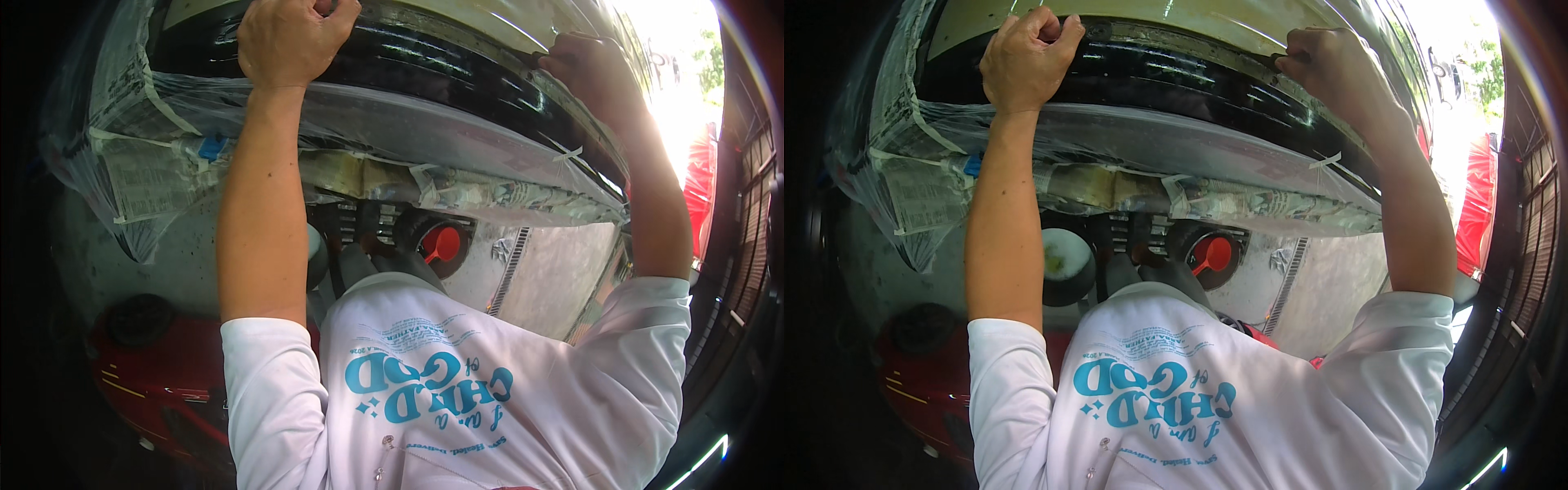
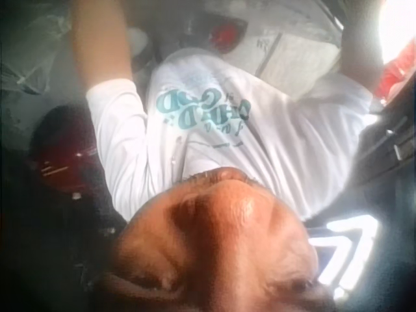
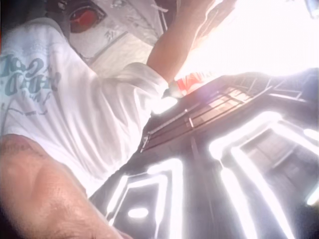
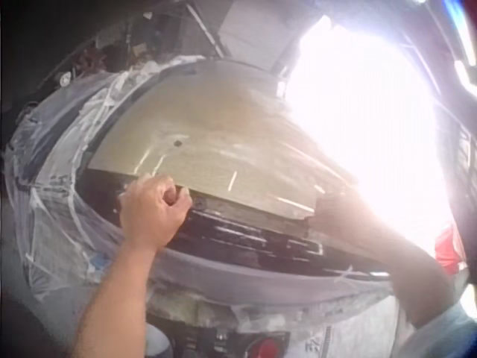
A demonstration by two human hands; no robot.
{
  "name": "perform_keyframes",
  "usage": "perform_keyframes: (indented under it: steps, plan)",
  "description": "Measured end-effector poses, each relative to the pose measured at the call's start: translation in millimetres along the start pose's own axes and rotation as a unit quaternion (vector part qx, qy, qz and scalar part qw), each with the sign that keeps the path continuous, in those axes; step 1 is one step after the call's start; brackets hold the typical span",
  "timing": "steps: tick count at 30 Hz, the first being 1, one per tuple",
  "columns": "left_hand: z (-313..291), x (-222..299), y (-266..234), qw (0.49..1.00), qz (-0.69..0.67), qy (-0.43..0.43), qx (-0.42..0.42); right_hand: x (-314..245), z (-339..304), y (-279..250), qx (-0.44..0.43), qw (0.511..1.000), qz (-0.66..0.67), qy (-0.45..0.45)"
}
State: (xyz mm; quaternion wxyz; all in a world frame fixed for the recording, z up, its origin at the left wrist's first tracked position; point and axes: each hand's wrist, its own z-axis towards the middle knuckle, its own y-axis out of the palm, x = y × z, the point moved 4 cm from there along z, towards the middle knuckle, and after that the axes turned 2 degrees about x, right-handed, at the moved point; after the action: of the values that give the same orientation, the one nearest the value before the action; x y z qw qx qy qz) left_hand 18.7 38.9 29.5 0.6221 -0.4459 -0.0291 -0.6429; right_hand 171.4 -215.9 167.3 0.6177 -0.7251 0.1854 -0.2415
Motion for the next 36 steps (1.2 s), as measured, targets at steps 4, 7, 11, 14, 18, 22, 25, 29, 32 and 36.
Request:
perform_keyframes:
  steps: [4,7,11,14,18,22,25,29,32,36]
  plan:
    - [-1.3,-0.3,3.1,0.999,0.02,-0.017,-0.021,5.3,8.2,12.0,-0.006,0.995,-0.071,-0.076]
    - [-1.5,-1.4,6.2,1.0,0.012,-0.006,-0.027,1.8,32.8,11.8,-0.071,0.987,-0.143,0.027]
    - [1.4,-0.4,-1.4,0.999,-0.011,-0.026,-0.037,12.8,50.7,-5.0,-0.209,0.969,-0.025,0.131]
    - [0.9,-1.1,-3.3,0.999,-0.015,-0.02,-0.03,21.9,11.5,-2.6,-0.091,0.993,0.059,0.043]
    - [-0.8,0.5,-2.6,1.0,0.006,-0.013,-0.006,-4.9,-38.8,-4.9,0.055,0.998,-0.023,0.015]
    - [-1.4,-1.6,-2.5,1.0,-0.019,-0.015,-0.016,-15.5,-55.1,9.4,0.121,0.993,0.012,0.015]
    - [-0.4,0.0,-3.8,0.999,-0.023,-0.028,-0.03,-18.5,-56.7,15.8,0.147,0.989,0.017,0.022]
    - [-0.5,-2.5,-4.1,0.999,-0.02,-0.027,-0.025,-14.5,-59.8,27.5,0.169,0.984,0.041,0.048]
    - [-0.9,-4.0,-1.7,0.999,-0.019,-0.023,-0.028,-9.9,-62.9,34.6,0.188,0.98,0.045,0.045]
    - [-1.0,-4.5,-1.1,0.999,-0.007,-0.033,-0.038,-0.3,-69.8,47.9,0.148,0.983,0.07,0.082]
